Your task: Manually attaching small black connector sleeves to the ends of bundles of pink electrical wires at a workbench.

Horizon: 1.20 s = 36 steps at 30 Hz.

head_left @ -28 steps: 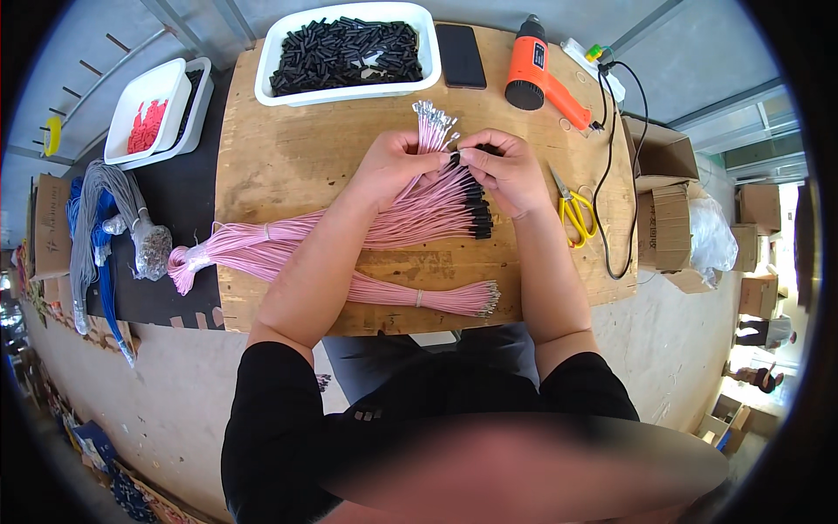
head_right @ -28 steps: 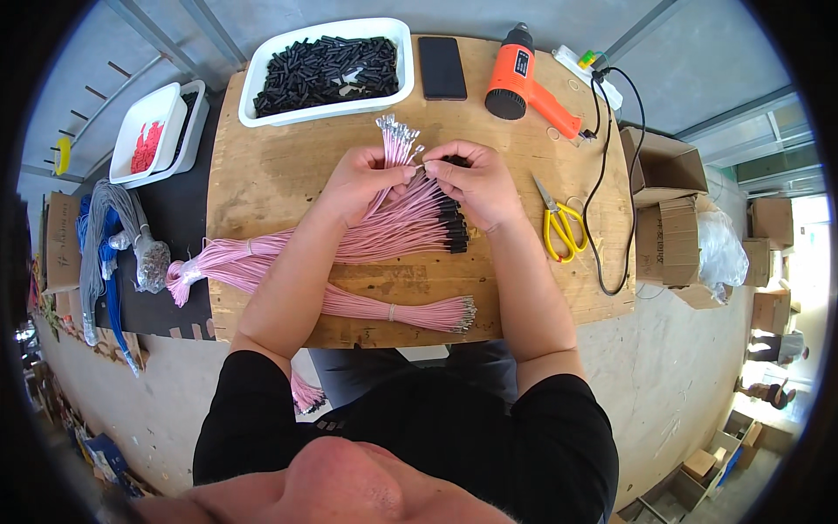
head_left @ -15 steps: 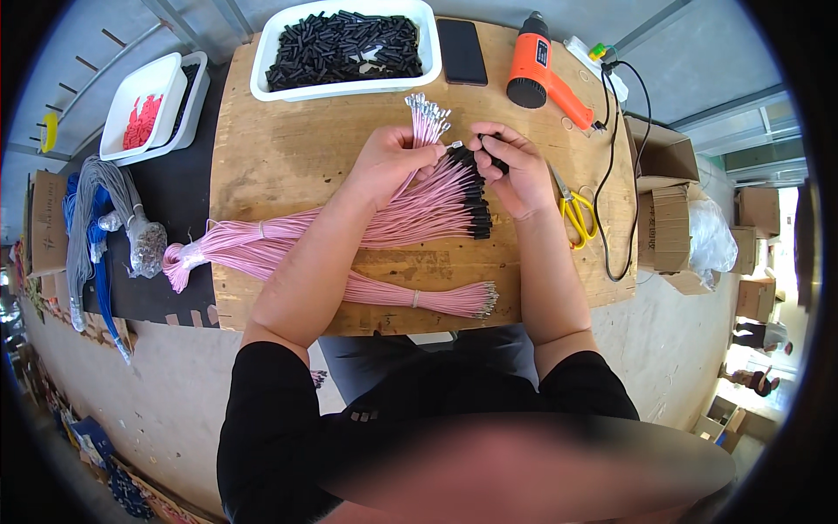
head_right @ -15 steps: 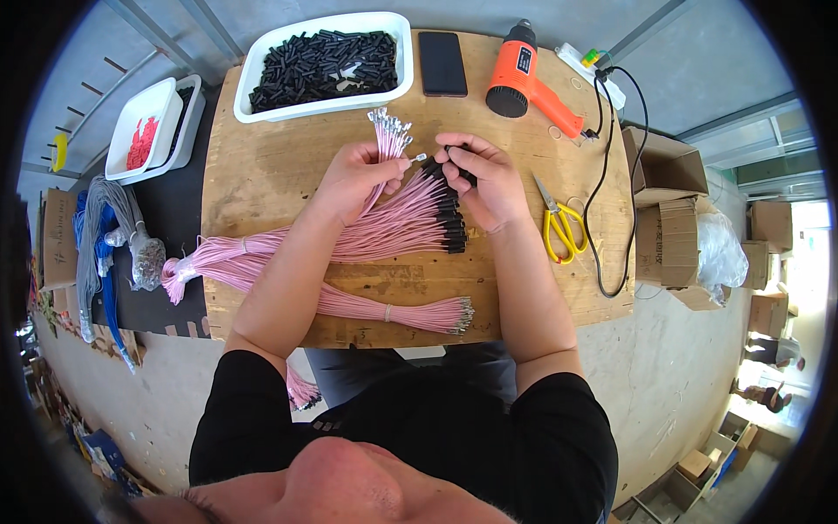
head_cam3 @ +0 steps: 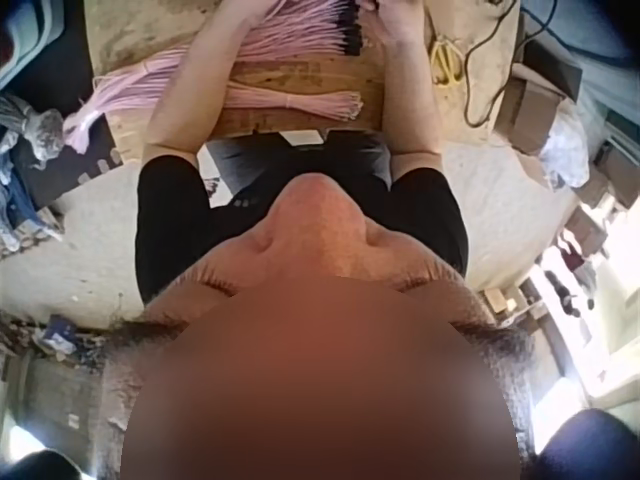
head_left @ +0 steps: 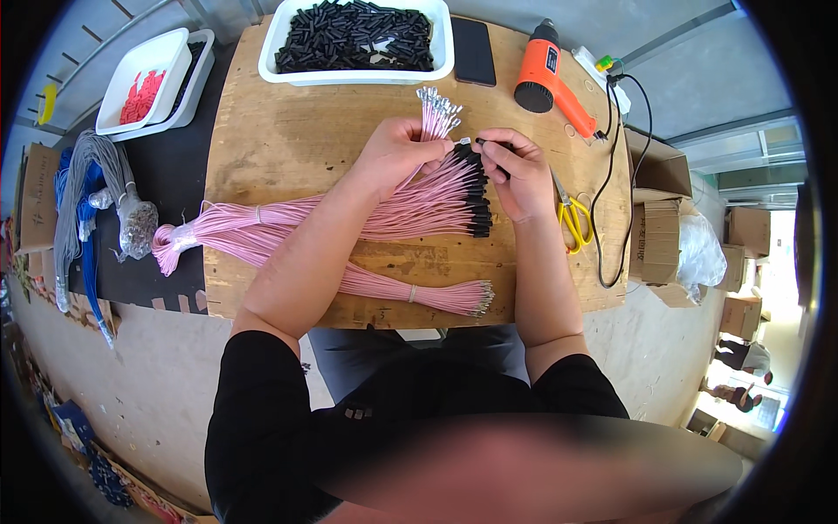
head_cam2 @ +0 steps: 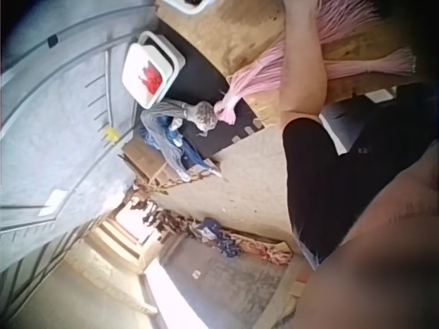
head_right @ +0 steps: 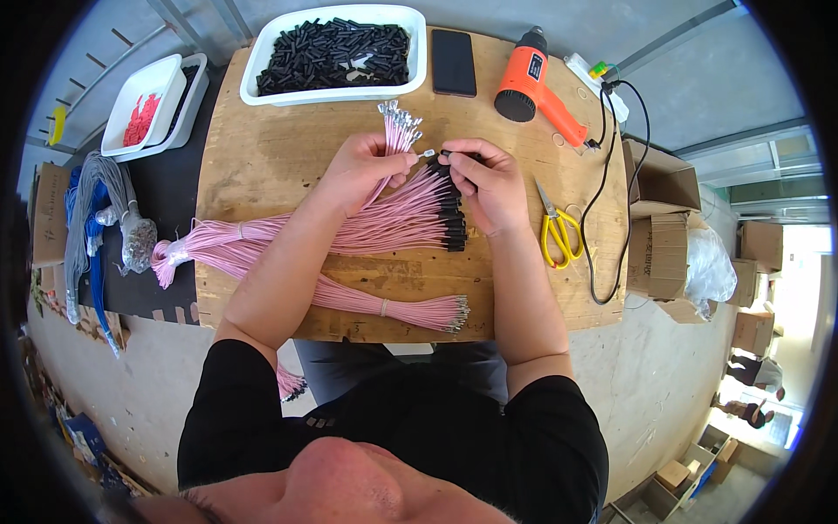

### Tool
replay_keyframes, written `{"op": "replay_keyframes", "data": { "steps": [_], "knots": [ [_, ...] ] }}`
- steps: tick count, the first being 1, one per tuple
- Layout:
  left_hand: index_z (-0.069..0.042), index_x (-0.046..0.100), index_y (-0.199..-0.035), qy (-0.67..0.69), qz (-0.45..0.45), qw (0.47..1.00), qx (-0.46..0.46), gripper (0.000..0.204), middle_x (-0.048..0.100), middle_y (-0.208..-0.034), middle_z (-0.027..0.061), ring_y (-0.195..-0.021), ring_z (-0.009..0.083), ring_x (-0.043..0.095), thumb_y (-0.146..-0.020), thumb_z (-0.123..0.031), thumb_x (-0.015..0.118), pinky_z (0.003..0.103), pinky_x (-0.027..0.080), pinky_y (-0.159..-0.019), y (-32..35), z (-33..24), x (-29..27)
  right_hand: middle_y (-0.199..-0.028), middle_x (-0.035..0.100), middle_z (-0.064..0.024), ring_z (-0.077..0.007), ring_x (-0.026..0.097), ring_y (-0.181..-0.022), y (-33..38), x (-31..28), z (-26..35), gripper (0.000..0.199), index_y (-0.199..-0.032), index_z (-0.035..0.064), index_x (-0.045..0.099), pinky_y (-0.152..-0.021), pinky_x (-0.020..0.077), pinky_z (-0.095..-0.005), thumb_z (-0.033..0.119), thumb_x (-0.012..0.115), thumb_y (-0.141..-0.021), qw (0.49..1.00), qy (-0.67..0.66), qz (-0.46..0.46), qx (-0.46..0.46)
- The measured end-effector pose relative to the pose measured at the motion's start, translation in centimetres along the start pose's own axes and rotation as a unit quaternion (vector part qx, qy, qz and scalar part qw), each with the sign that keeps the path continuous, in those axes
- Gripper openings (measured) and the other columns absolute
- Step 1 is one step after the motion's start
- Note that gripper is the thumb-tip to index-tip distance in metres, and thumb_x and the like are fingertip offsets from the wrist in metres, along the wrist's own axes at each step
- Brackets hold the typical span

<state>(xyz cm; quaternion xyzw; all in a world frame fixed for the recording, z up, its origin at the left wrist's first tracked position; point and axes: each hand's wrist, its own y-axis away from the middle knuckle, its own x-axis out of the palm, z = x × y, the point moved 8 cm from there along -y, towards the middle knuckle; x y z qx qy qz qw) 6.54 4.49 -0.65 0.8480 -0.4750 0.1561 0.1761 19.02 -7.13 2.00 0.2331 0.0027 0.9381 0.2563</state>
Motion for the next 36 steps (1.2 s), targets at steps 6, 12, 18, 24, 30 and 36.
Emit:
{"op": "replay_keyframes", "data": {
  "steps": [6,12,18,24,30,36],
  "knots": [
    [0.002,0.067,-0.088,-0.011,0.006,1.0,0.007,0.012,0.062,-0.074,0.0011,-0.063,0.0072,0.053,-0.086,-0.008,0.074,0.023,0.04,-0.056,-0.1,0.08,-0.04,-0.093,0.071,-0.0128,-0.0038,0.048,-0.061,0.12,-0.03,0.01,0.016,-0.104,-0.0037,0.067,-0.05,0.0334,-0.0164,-0.007,0.067,-0.088,0.999,0.034,-0.003,-0.025],
    [0.002,0.067,-0.087,-0.008,0.008,1.0,0.009,0.013,0.062,-0.074,0.0017,-0.063,0.0075,0.054,-0.086,-0.009,0.074,0.023,0.041,-0.057,-0.14,0.18,-0.07,-0.089,0.07,-0.0093,-0.0024,0.047,-0.06,0.34,0.1,0.03,0.016,-0.102,-0.0031,0.068,-0.05,0.0329,-0.0157,-0.007,0.068,-0.087,0.998,0.046,-0.021,-0.025],
    [0.002,0.067,-0.086,-0.025,0.009,1.0,0.01,0.013,0.063,-0.074,0.0024,-0.064,0.0083,0.055,-0.085,-0.009,0.074,0.024,0.042,-0.058,-0.12,0.19,-0.05,-0.083,0.068,-0.004,-0.0021,0.047,-0.06,0.51,0.36,0.55,0.014,-0.098,-0.0021,0.071,-0.051,0.0339,-0.0165,-0.01,0.069,-0.086,0.995,0.067,-0.031,-0.074],
    [0.003,0.067,-0.088,-0.039,0.009,0.999,-0.001,0.011,0.063,-0.075,0.0035,-0.065,0.0094,0.055,-0.086,-0.006,0.072,0.024,0.043,-0.061,-0.1,0.23,-0.19,-0.076,0.063,0.0013,-0.0023,0.047,-0.06,0.53,0.07,0.63,0.016,-0.1,-0.0017,0.072,-0.052,0.0337,-0.0173,-0.009,0.07,-0.085,0.991,0.093,-0.044,-0.083],
    [0.003,0.068,-0.09,-0.081,0.014,0.997,0.003,0.013,0.064,-0.078,0.0037,-0.067,0.0093,0.056,-0.087,-0.008,0.073,0.025,0.044,-0.063,-0.09,0.31,-0.18,-0.074,0.061,0.0028,-0.0024,0.047,-0.06,0.51,-0.11,0.58,0.017,-0.101,-0.0021,0.073,-0.052,0.0339,-0.0177,-0.007,0.071,-0.085,0.989,0.115,-0.045,-0.081],
    [0.003,0.068,-0.09,-0.099,0.021,0.995,0.009,0.015,0.065,-0.078,0.0036,-0.068,0.0091,0.057,-0.086,-0.01,0.074,0.024,0.045,-0.063,0.25,-0.24,0.23,-0.074,0.061,0.0027,-0.0026,0.048,-0.06,0.61,0.19,0.8,0.015,-0.1,-0.002,0.073,-0.053,0.0346,-0.0176,-0.005,0.072,-0.085,0.985,0.141,-0.049,-0.087]
  ]
}}
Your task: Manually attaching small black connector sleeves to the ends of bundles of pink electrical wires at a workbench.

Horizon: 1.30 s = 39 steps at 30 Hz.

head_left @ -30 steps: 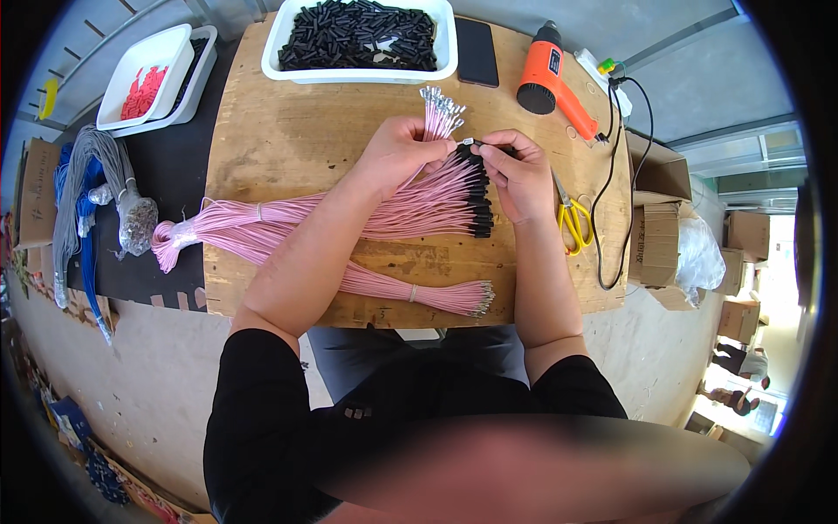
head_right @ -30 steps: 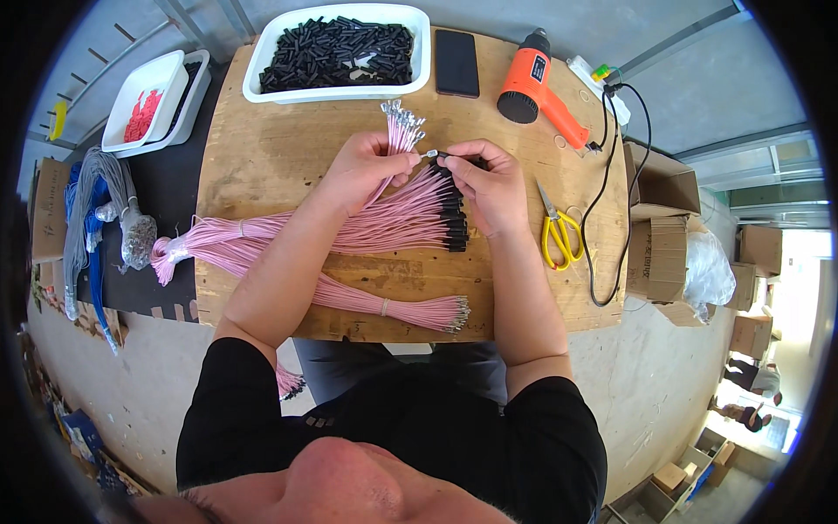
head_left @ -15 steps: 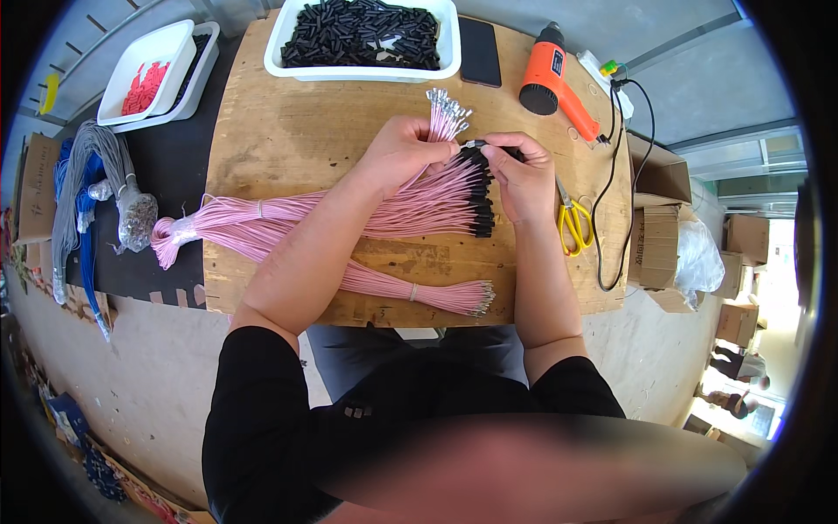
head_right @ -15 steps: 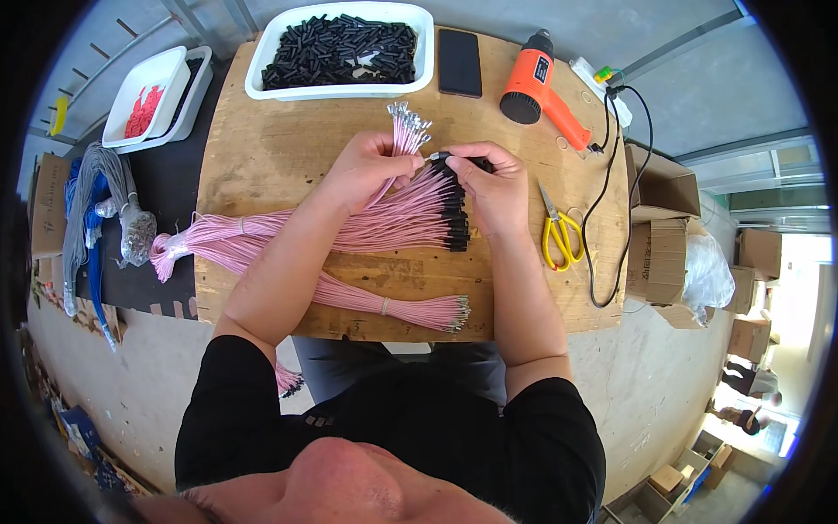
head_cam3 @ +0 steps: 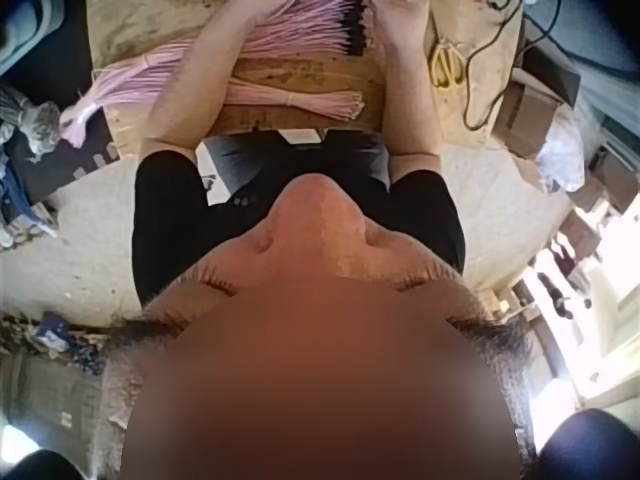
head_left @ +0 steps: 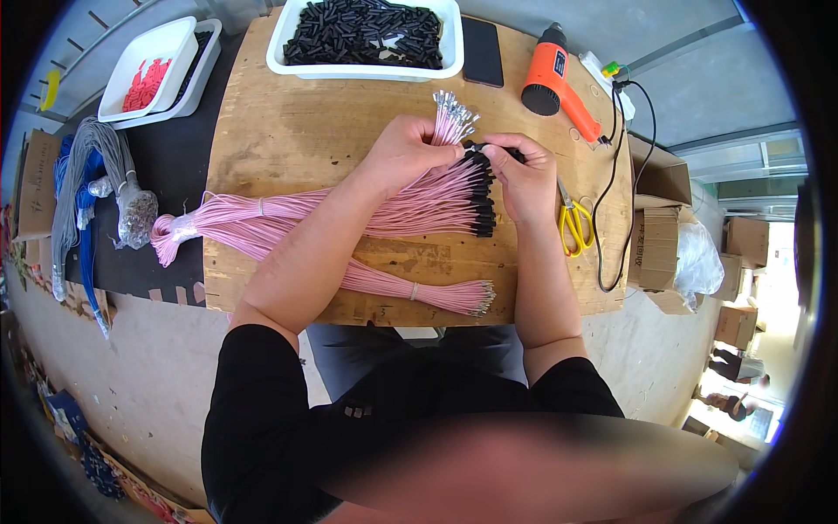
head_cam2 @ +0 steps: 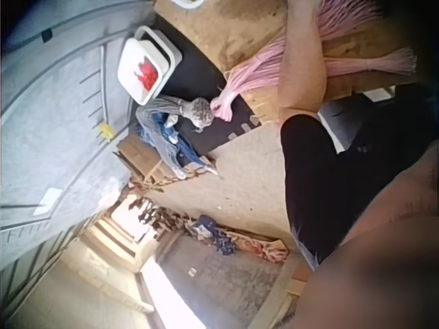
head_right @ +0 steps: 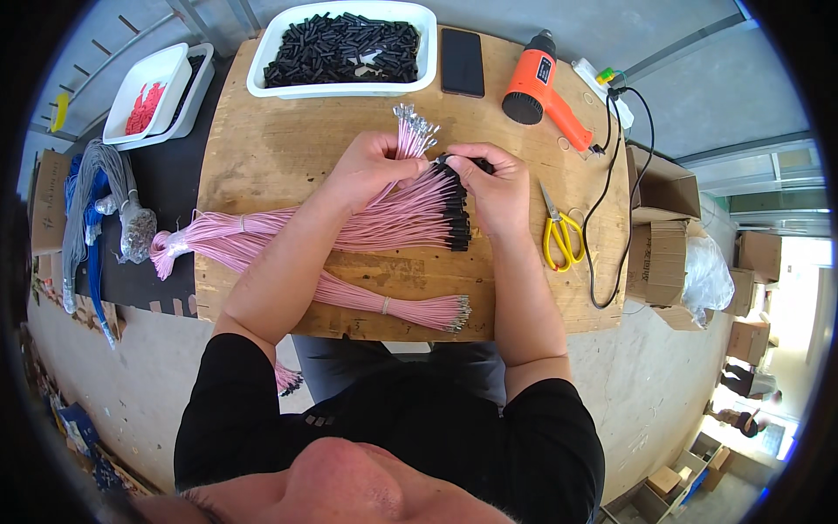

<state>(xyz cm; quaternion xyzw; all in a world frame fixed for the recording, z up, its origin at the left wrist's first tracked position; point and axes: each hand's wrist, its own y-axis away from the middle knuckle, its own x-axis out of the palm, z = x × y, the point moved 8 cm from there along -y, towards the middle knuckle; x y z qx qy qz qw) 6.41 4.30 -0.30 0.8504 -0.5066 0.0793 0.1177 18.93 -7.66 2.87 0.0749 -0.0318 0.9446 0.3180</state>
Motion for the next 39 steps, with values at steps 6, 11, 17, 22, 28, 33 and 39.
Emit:
{"op": "replay_keyframes", "data": {
  "steps": [6,11,17,22,28,33,39],
  "knots": [
    [0.004,0.068,-0.093,0.036,0.005,0.999,-0.011,0.012,0.066,-0.08,0.0054,-0.07,0.0104,0.059,-0.087,-0.006,0.073,0.025,0.047,-0.066,-0.2,0.4,-0.2,-0.078,0.063,0.0006,-0.0028,0.048,-0.062,-0.1,-0.4,-0.4,0.016,-0.102,-0.003,0.071,-0.053,0.0351,-0.0172,-0.006,0.071,-0.086,1.0,0.005,-0.01,0.009],
    [0.004,0.068,-0.094,0.023,-0.004,1.0,-0.015,0.013,0.067,-0.081,0.0059,-0.071,0.011,0.06,-0.087,-0.006,0.073,0.025,0.048,-0.067,-0.3,0.7,-0.5,-0.085,0.067,-0.004,-0.0043,0.048,-0.063,-0.3,-0.4,-0.6,0.017,-0.106,-0.0045,0.068,-0.052,0.0341,-0.0167,0.002,0.069,-0.091,0.998,-0.042,-0.003,0.054],
    [0.004,0.069,-0.093,0.02,0.004,1.0,-0.013,0.013,0.068,-0.082,0.0065,-0.072,0.0114,0.061,-0.087,-0.006,0.073,0.025,0.048,-0.067,-0.2,0.4,-0.2,-0.089,0.068,-0.0093,-0.0066,0.044,-0.058,-0.4,-0.6,-1.3,0.022,-0.108,-0.0033,0.065,-0.047,0.0297,-0.0177,0.016,0.063,-0.098,0.979,-0.149,0.042,0.136],
    [0.004,0.07,-0.094,0.011,0.016,1.0,-0.006,0.015,0.069,-0.081,0.0061,-0.072,0.0112,0.061,-0.086,-0.007,0.075,0.025,0.049,-0.067,0.0,0.1,-0.1,-0.087,0.068,-0.0102,-0.0053,0.045,-0.059,-0.2,0.1,-1.6,0.019,-0.104,-0.0047,0.066,-0.047,0.0297,-0.0172,0.013,0.064,-0.097,0.974,-0.16,0.075,0.144],
    [0.005,0.071,-0.097,0.001,0.011,1.0,0.008,0.016,0.07,-0.082,0.0074,-0.071,0.0106,0.063,-0.085,-0.005,0.075,0.024,0.05,-0.064,0.0,0.0,-0.2,-0.086,0.068,-0.0095,-0.0044,0.044,-0.058,0.1,0.7,-1.6,0.016,-0.104,-0.0043,0.065,-0.047,0.029,-0.0168,0.01,0.064,-0.097,0.971,-0.174,0.068,0.152],
    [0.005,0.072,-0.099,-0.007,0.01,1.0,0.002,0.018,0.07,-0.082,0.0072,-0.071,0.0103,0.063,-0.085,-0.005,0.075,0.025,0.049,-0.065,0.0,-0.1,-0.1,-0.086,0.068,-0.0092,-0.004,0.043,-0.056,0.1,0.8,-1.8,0.016,-0.103,-0.0043,0.066,-0.047,0.0289,-0.0169,0.01,0.064,-0.097,0.976,-0.147,0.065,0.144],
    [0.004,0.073,-0.1,-0.011,0.004,1.0,0.014,0.019,0.071,-0.082,0.0063,-0.071,0.0094,0.062,-0.085,-0.008,0.076,0.024,0.049,-0.064,-0.2,0.3,-0.4,-0.086,0.068,-0.0087,-0.0041,0.044,-0.057,0.0,0.7,-1.6,0.014,-0.102,-0.0033,0.066,-0.047,0.0292,-0.0169,0.01,0.065,-0.096,0.978,-0.146,0.058,0.139]
  ]
}}
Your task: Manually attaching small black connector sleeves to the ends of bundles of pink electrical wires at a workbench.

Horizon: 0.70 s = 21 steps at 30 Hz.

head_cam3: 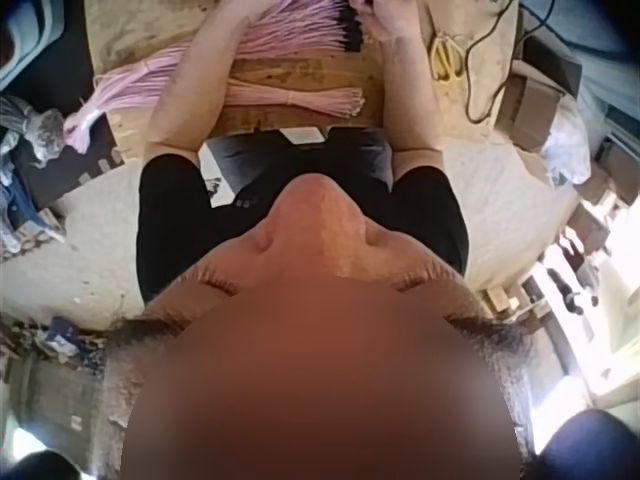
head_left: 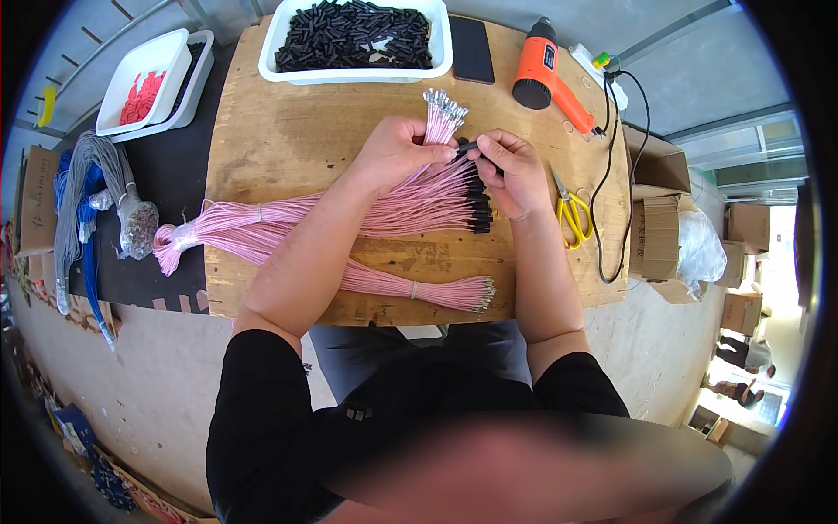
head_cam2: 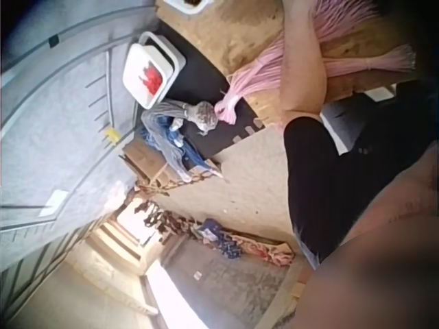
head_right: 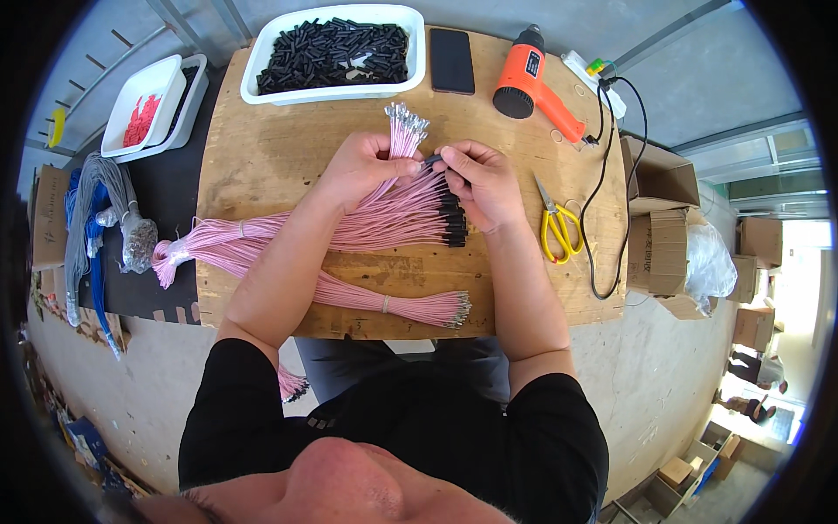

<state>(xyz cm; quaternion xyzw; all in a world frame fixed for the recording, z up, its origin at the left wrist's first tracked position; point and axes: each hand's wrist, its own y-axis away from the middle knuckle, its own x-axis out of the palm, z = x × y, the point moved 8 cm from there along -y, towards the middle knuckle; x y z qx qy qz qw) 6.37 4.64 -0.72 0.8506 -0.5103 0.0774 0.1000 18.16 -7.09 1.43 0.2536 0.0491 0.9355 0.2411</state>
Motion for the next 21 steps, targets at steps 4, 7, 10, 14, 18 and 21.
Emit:
{"op": "replay_keyframes", "data": {
  "steps": [4,7,10,14,18,21],
  "knots": [
    [0.002,0.075,-0.098,-0.026,-0.04,0.999,0.002,0.02,0.071,-0.081,0.0041,-0.071,0.0067,0.061,-0.086,-0.013,0.077,0.024,0.048,-0.065,0.0,-0.3,-0.4,-0.085,0.067,-0.0074,-0.0044,0.045,-0.059,-0.2,-1.9,1.5,0.014,-0.102,-0.0025,0.067,-0.047,0.0301,-0.0169,0.01,0.066,-0.095,0.998,-0.021,-0.032,-0.043],
    [0.001,0.076,-0.099,-0.062,-0.041,0.997,0.015,0.021,0.072,-0.081,0.0024,-0.071,0.0053,0.06,-0.086,-0.015,0.078,0.024,0.048,-0.065,-0.2,-0.2,-0.4,-0.085,0.067,-0.0068,-0.0045,0.046,-0.059,-0.4,-2.3,1.7,0.014,-0.103,-0.0023,0.067,-0.047,0.0306,-0.017,0.009,0.065,-0.095,0.997,-0.028,-0.039,-0.053],
    [0.0,0.076,-0.1,-0.078,-0.042,0.994,0.057,0.021,0.072,-0.08,0.0016,-0.07,0.005,0.059,-0.086,-0.016,0.078,0.024,0.047,-0.064,0.1,-1.1,-0.1,-0.084,0.066,-0.0053,-0.0039,0.046,-0.059,-0.2,-2.0,1.7,0.015,-0.105,-0.0026,0.068,-0.048,0.0309,-0.0168,0.006,0.067,-0.093,0.997,-0.006,-0.047,-0.06],
    [-0.001,0.076,-0.1,-0.092,-0.013,0.995,0.048,0.022,0.072,-0.079,0.0016,-0.069,0.0051,0.058,-0.085,-0.016,0.078,0.024,0.047,-0.063,-0.1,-0.6,0.1,-0.079,0.063,0.0001,-0.002,0.046,-0.062,0.0,-0.5,1.7,0.019,-0.108,-0.0026,0.069,-0.051,0.0323,-0.0167,0.003,0.071,-0.09,0.995,0.057,-0.037,-0.076],
    [0.002,0.074,-0.105,-0.153,0.007,0.988,0.03,0.021,0.072,-0.086,0.0034,-0.073,0.007,0.062,-0.085,-0.006,0.077,0.023,0.051,-0.067,0.0,-0.6,0.6,-0.077,0.062,0.0034,-0.0011,0.047,-0.062,0.0,0.4,1.1,0.015,-0.104,-0.0015,0.07,-0.053,0.0345,-0.0169,0.004,0.071,-0.09,0.989,0.109,-0.041,-0.087],
    [0.003,0.073,-0.102,-0.123,0.007,0.992,0.014,0.02,0.071,-0.084,0.0037,-0.071,0.0071,0.061,-0.085,-0.005,0.077,0.023,0.05,-0.065,0.1,-0.6,0.7,-0.076,0.062,0.0028,-0.001,0.047,-0.06,0.0,0.6,1.3,0.012,-0.1,-0.0014,0.07,-0.052,0.0345,-0.017,0.004,0.072,-0.09,0.98,0.153,-0.038,-0.126]
  ]
}}
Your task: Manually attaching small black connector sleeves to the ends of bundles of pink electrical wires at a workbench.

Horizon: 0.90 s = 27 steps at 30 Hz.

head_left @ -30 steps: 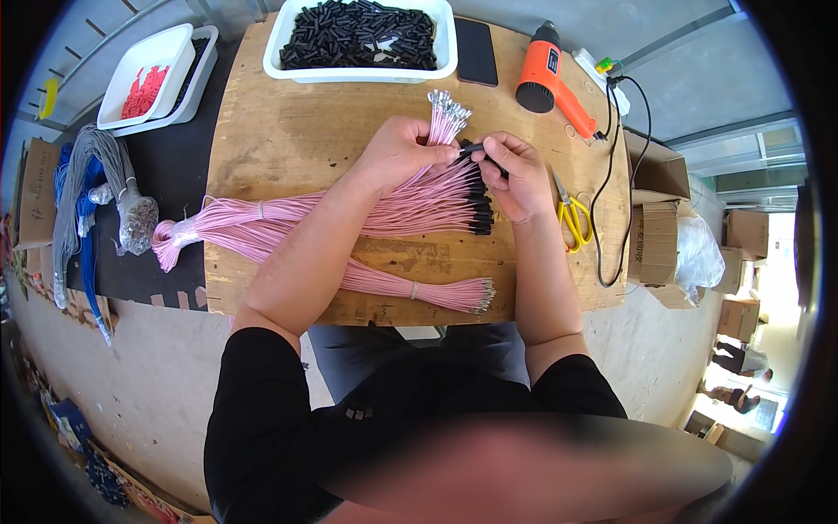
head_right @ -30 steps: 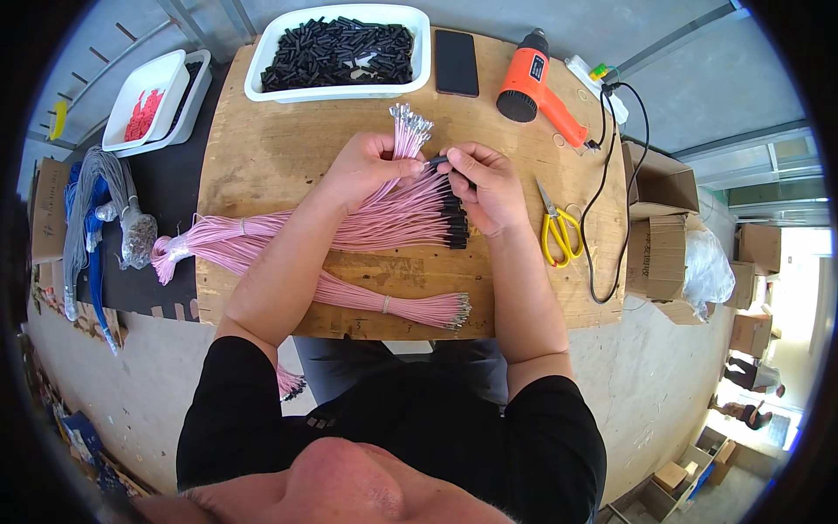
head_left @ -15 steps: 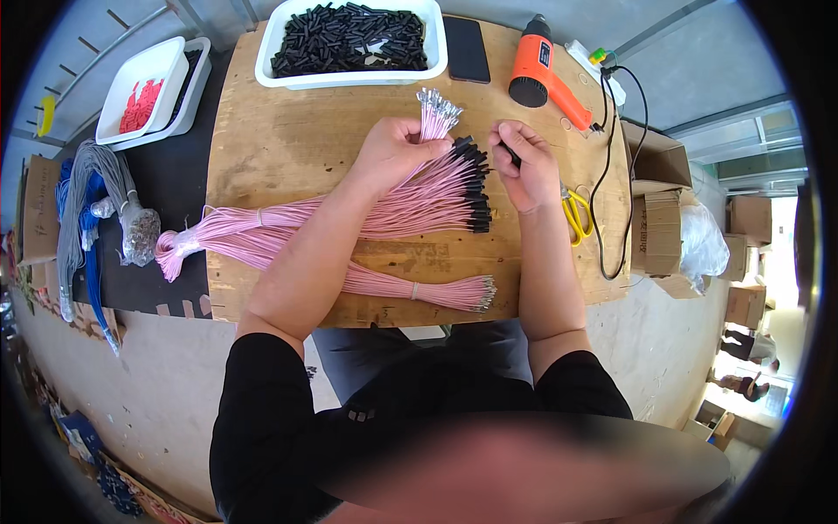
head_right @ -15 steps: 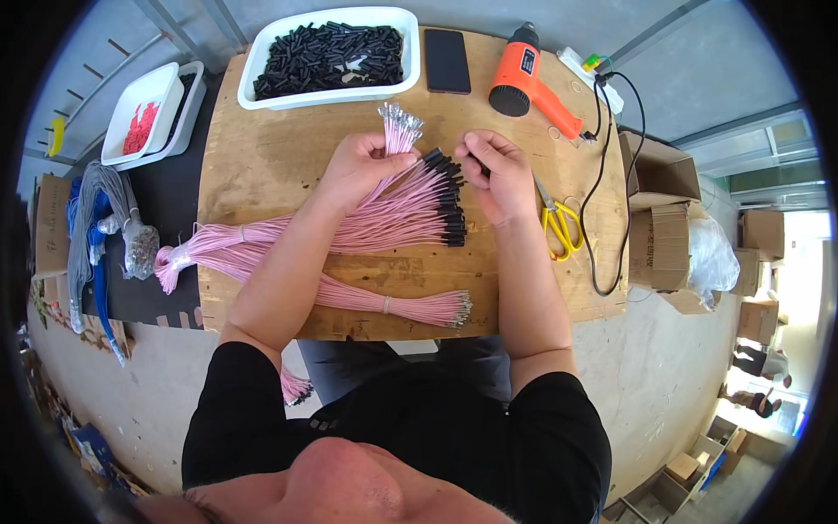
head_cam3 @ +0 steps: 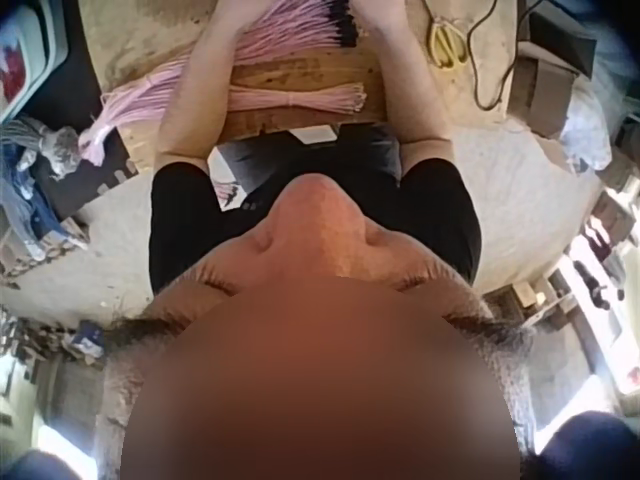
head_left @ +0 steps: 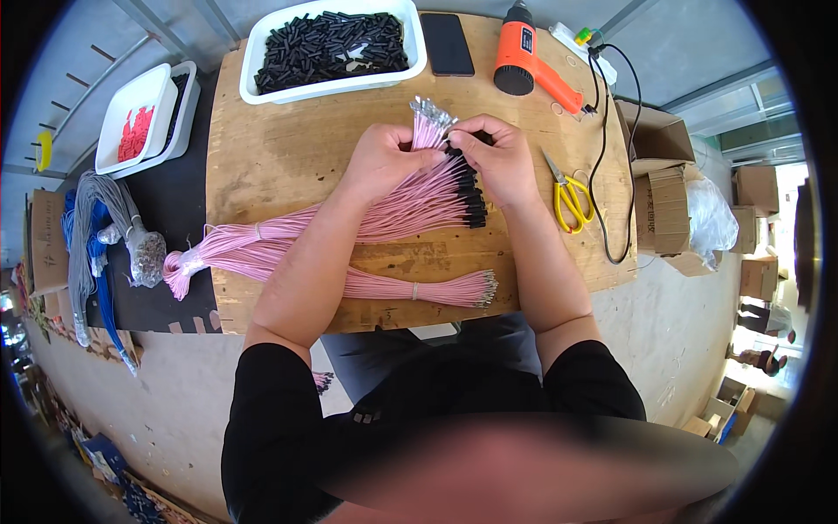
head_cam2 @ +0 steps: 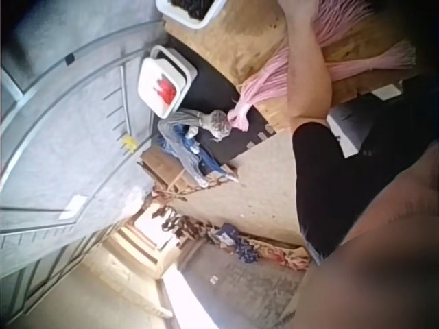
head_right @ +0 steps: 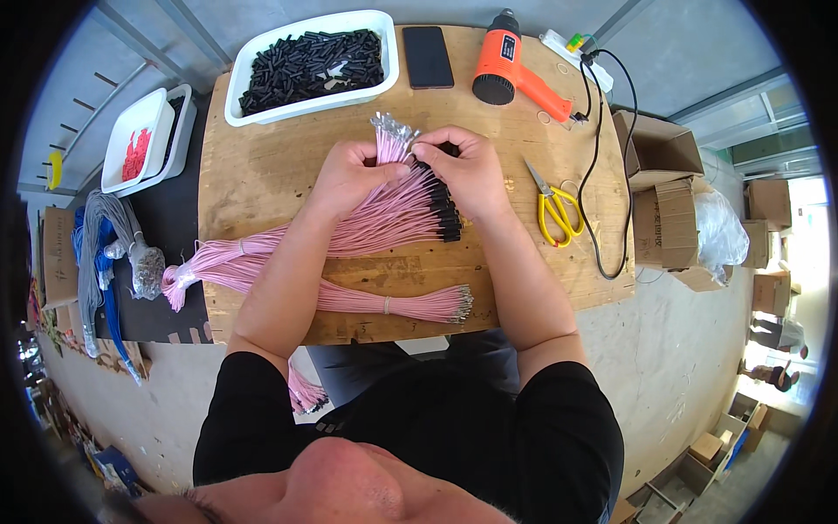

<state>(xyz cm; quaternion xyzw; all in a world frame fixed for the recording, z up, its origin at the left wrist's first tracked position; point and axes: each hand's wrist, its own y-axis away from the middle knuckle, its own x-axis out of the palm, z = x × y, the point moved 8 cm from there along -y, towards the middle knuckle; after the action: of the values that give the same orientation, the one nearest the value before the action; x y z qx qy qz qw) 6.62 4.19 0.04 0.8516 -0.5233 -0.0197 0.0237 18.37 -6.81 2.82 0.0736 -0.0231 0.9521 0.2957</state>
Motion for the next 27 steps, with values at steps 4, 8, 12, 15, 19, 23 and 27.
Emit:
{"op": "replay_keyframes", "data": {
  "steps": [4,8,12,15,19,23,27],
  "knots": [
    [0.004,0.072,-0.1,0.099,-0.049,0.994,-0.022,0.017,0.07,-0.081,0.0048,-0.068,0.0082,0.06,-0.086,-0.005,0.076,0.023,0.048,-0.062,-0.1,0.3,-0.7,-0.076,0.063,0.002,-0.0013,0.048,-0.06,0.2,-0.4,0.0,0.01,-0.098,-0.0015,0.07,-0.052,0.0348,-0.0177,0.004,0.072,-0.09,1.0,-0.004,0.004,0.025],
    [0.003,0.071,-0.097,0.127,-0.025,0.991,-0.013,0.013,0.068,-0.079,0.0052,-0.067,0.0094,0.059,-0.087,-0.004,0.074,0.024,0.047,-0.061,-0.1,0.2,-0.2,-0.078,0.063,0.0003,-0.0031,0.047,-0.06,0.2,-0.4,-0.5,0.011,-0.099,-0.0025,0.069,-0.052,0.0349,-0.0177,0.004,0.071,-0.09,0.996,-0.039,0.014,0.074],
    [0.003,0.068,-0.093,0.146,-0.042,0.988,-0.027,0.009,0.066,-0.078,0.0055,-0.066,0.0108,0.059,-0.088,-0.004,0.072,0.025,0.047,-0.06,-0.2,0.3,-0.4,-0.093,0.063,-0.0072,-0.0078,0.051,-0.072,-0.1,-0.8,-0.4,0.023,-0.112,-0.0046,0.064,-0.059,0.0387,-0.0191,0.012,0.064,-0.096,0.952,-0.285,0.017,0.11],
    [0.003,0.067,-0.094,0.164,-0.045,0.985,-0.04,0.01,0.065,-0.079,0.0058,-0.066,0.0113,0.058,-0.088,-0.004,0.072,0.025,0.047,-0.061,-0.2,0.2,-0.5,-0.102,0.061,-0.0112,-0.0126,0.053,-0.082,-0.9,-2.1,-1.5,0.028,-0.118,-0.0056,0.058,-0.064,0.0417,-0.022,0.014,0.059,-0.099,0.928,-0.347,-0.004,0.131],
    [0.003,0.067,-0.094,0.158,-0.048,0.985,-0.041,0.01,0.065,-0.08,0.0059,-0.067,0.0115,0.058,-0.088,-0.004,0.072,0.025,0.047,-0.061,-0.3,0.5,-0.6,-0.099,0.06,-0.0087,-0.0121,0.052,-0.079,-1.4,-2.6,-2.0,0.026,-0.119,-0.004,0.057,-0.06,0.0405,-0.021,0.013,0.059,-0.099,0.929,-0.35,0.008,0.116],
    [0.003,0.067,-0.093,0.178,-0.037,0.983,-0.029,0.01,0.065,-0.079,0.0057,-0.066,0.0114,0.058,-0.088,-0.004,0.071,0.025,0.046,-0.061,-0.2,0.3,-0.5,-0.093,0.06,-0.0062,-0.0099,0.051,-0.073,-0.9,-2.1,-1.9,0.025,-0.117,-0.0027,0.06,-0.054,0.0371,-0.0195,0.014,0.061,-0.098,0.929,-0.344,0.057,0.12],
    [0.002,0.068,-0.094,0.179,-0.034,0.983,-0.025,0.011,0.066,-0.078,0.0042,-0.066,0.0084,0.057,-0.088,-0.006,0.071,0.023,0.046,-0.06,-0.2,0.4,-0.4,-0.083,0.058,-0.0026,-0.0076,0.049,-0.067,-0.5,-2.2,-1.9,0.024,-0.114,-0.0031,0.065,-0.049,0.0334,-0.019,0.013,0.063,-0.097,0.956,-0.267,0.02,0.118]
  ]
}}
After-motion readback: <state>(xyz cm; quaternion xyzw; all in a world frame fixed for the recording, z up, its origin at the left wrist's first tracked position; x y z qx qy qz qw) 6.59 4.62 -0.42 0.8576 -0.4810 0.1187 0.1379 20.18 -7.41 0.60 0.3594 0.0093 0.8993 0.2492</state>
